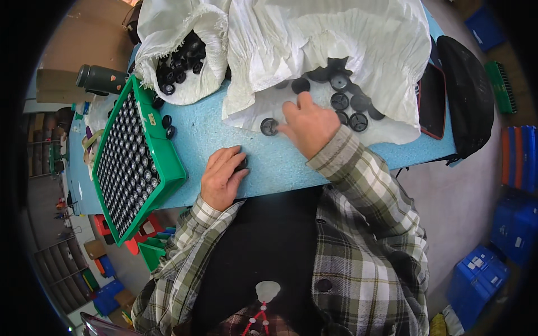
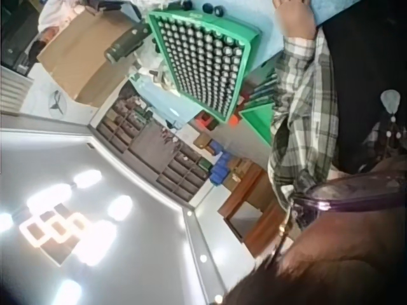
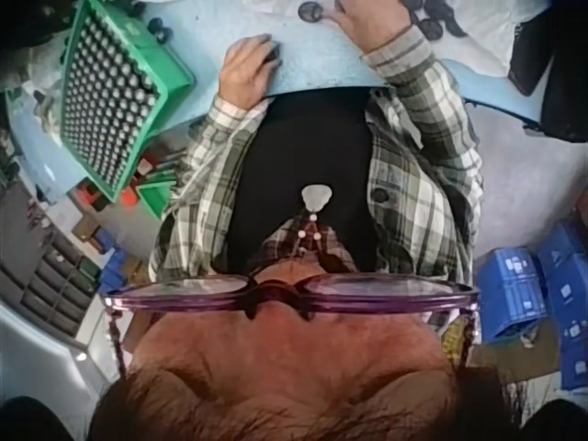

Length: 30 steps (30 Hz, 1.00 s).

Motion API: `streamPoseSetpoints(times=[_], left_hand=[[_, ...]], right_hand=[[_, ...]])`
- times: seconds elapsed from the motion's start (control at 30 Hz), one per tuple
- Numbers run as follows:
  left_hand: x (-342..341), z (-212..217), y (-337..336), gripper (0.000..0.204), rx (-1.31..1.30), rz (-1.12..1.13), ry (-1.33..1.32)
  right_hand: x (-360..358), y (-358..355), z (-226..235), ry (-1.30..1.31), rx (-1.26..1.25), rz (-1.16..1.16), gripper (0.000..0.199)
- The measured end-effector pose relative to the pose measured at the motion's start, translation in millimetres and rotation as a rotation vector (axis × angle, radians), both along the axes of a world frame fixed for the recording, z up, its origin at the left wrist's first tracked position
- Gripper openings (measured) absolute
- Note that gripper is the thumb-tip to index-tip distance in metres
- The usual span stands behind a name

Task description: Manually placing small black circular components from bags into a organized grid tray.

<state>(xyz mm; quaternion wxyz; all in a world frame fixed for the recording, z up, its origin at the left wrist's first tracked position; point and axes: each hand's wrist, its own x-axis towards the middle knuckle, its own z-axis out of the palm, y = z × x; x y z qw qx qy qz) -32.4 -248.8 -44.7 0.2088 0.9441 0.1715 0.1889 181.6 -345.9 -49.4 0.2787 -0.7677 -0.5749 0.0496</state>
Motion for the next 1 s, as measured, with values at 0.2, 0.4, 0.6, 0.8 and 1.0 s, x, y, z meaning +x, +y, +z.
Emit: streamPoseSetpoints(times=[0.2,0.4,0.6,0.8,1.0], left_hand=[[3.2,23.2,5.9,0.037,-0.16,0.072,0.131],[-1.7,21.5,14.9,0.038,-1.105,0.188,-0.106],[-13.2,14.7,20.5,0.037,-1.807,0.043,-0.319],[-16.6,10.8,13.1,0.037,-1.854,0.054,-0.445],[-11.2,15.6,9.0,0.036,-1.699,0.027,-0.418]], right_hand=[[4.7,-7.1,-4.4,-0.001,0.02,0.071,0.029],[-6.3,-4.2,17.7,0.751,0.02,0.137,0.029],[-43.7,1.3,31.7,1.651,-0.03,0.205,0.025],[-58.8,0.9,24.9,1.897,0.046,0.228,0.022],[-61.1,-3.8,24.0,1.914,0.053,0.187,0.023]])
